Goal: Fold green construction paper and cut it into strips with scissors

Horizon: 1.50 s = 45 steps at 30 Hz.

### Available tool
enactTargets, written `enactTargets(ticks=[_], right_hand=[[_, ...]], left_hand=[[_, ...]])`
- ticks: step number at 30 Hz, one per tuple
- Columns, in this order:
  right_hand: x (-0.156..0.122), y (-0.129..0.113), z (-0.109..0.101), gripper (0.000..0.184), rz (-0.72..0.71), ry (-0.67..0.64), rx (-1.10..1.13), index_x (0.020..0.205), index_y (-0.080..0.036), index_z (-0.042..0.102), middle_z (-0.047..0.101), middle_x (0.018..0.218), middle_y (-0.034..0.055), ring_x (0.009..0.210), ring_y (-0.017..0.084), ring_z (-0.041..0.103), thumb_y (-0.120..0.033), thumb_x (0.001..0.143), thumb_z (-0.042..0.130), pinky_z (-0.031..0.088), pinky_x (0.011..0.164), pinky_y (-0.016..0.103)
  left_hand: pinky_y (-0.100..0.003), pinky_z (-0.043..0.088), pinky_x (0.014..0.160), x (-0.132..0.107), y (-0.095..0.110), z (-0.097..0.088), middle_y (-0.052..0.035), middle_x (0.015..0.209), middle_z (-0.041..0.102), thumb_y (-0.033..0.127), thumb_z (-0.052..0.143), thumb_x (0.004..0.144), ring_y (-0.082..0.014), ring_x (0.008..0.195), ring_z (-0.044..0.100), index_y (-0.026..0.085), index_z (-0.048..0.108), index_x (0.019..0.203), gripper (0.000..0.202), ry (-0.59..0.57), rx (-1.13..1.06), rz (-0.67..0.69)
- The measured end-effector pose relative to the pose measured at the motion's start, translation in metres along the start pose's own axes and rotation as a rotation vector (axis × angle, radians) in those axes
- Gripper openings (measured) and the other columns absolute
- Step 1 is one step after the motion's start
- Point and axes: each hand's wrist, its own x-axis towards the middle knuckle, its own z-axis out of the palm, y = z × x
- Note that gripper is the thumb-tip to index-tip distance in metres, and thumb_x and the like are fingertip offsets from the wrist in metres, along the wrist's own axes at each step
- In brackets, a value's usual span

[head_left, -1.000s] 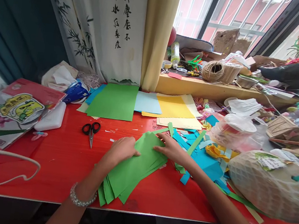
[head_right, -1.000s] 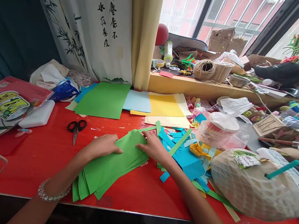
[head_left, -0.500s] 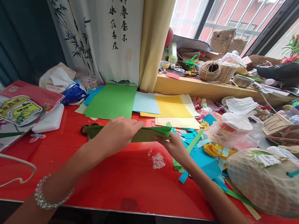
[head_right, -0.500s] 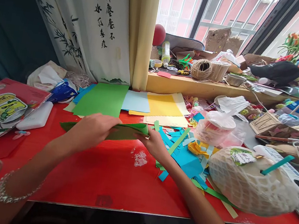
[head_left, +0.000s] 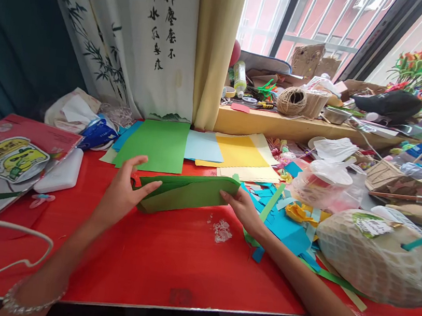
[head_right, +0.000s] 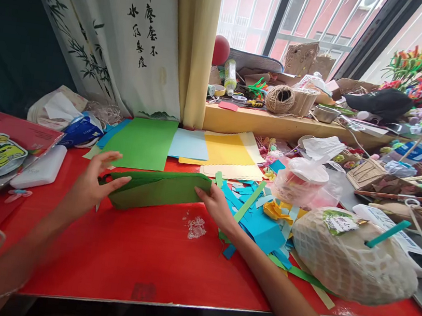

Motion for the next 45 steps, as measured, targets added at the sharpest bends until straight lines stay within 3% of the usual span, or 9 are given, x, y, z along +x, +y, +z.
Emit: enactTargets(ticks=[4,12,15,18,25,32,36,40,45], right_hand=[[0.000,0.000,0.003,0.043,0.002,0.020,0.047,0.121,-0.024,0.045,0.059,0.120,0.0056,0.107,0.021,0.057,-0.039,0.082,0.054,0.049,0.089,0.037],[-0.001,-0.001,0.006,0.043,0.007,0.021,0.004,0.125,-0.025,0.038,0.049,0.131,0.0053,0.116,0.020,0.049,-0.036,0.085,0.048,0.047,0.093,0.035],[-0.002,-0.004,0.007,0.042,0.037,0.010,0.086,0.124,-0.025,0.039,0.049,0.131,0.0055,0.116,0.020,0.050,-0.031,0.084,0.051,0.046,0.094,0.035],[-0.003,-0.005,0.010,0.039,0.033,0.022,0.163,0.121,-0.025,0.041,0.051,0.128,0.0052,0.114,0.020,0.051,-0.027,0.083,0.051,0.046,0.093,0.036],[-0.005,-0.003,0.009,0.041,0.107,0.076,0.252,0.117,-0.028,0.041,0.059,0.114,0.0029,0.101,0.020,0.057,-0.025,0.079,0.057,0.050,0.082,0.034],[-0.003,-0.001,0.010,0.036,0.130,0.069,0.240,0.113,-0.024,0.052,0.060,0.114,0.0028,0.103,0.020,0.057,-0.021,0.078,0.055,0.046,0.087,0.035],[-0.003,0.003,0.008,0.031,0.150,0.032,0.209,0.112,-0.023,0.054,0.062,0.111,0.0037,0.099,0.020,0.059,-0.025,0.081,0.054,0.047,0.086,0.036],[-0.004,0.006,0.003,0.026,0.115,0.024,-0.002,0.105,-0.020,0.058,0.064,0.104,0.0049,0.094,0.022,0.059,-0.032,0.084,0.052,0.048,0.083,0.039],[-0.005,-0.007,0.001,0.025,0.090,0.011,-0.037,0.103,-0.022,0.059,0.063,0.101,0.0050,0.090,0.022,0.060,-0.035,0.085,0.051,0.051,0.078,0.038]], left_hand=[[-0.039,0.027,0.103,-0.008,-0.018,0.011,-0.0056,0.131,0.049,0.043,0.057,0.073,-0.0249,0.127,0.035,0.028,0.035,0.127,0.060,-0.205,-0.247,-0.177],[-0.031,0.045,0.082,-0.012,-0.012,0.010,-0.0081,0.135,0.044,0.057,0.042,0.080,-0.0261,0.119,0.045,0.025,0.040,0.125,0.054,-0.167,-0.807,-0.233],[-0.031,0.044,0.086,-0.017,-0.015,0.010,-0.0067,0.139,0.039,0.054,0.053,0.073,-0.0274,0.120,0.043,0.025,0.041,0.126,0.061,-0.161,-0.721,-0.270],[-0.031,0.044,0.085,-0.021,-0.015,0.013,-0.0051,0.138,0.038,0.038,0.062,0.067,-0.0266,0.114,0.048,0.027,0.039,0.128,0.066,-0.175,-0.599,-0.302],[-0.026,0.043,0.076,-0.017,-0.020,0.018,-0.0028,0.121,0.051,0.015,0.055,0.069,-0.0187,0.100,0.051,0.028,0.042,0.123,0.058,-0.169,-0.721,-0.255],[-0.021,0.042,0.069,-0.018,-0.025,0.019,0.0005,0.101,0.056,0.021,0.059,0.072,-0.0137,0.084,0.053,0.027,0.053,0.111,0.040,-0.203,-0.717,-0.282],[-0.029,0.046,0.077,-0.017,-0.031,0.022,-0.0034,0.105,0.062,0.033,0.060,0.073,-0.0193,0.091,0.058,0.022,0.053,0.109,0.038,-0.238,-0.627,-0.308],[-0.037,0.045,0.084,-0.016,-0.032,0.023,-0.0069,0.099,0.066,0.044,0.058,0.074,-0.0261,0.098,0.058,0.017,0.058,0.105,0.041,-0.267,-0.414,-0.293],[-0.030,0.048,0.063,-0.024,-0.017,0.007,-0.0018,0.075,0.068,0.046,0.059,0.073,-0.0222,0.073,0.062,0.019,0.066,0.080,0.028,-0.259,-0.246,-0.301]])
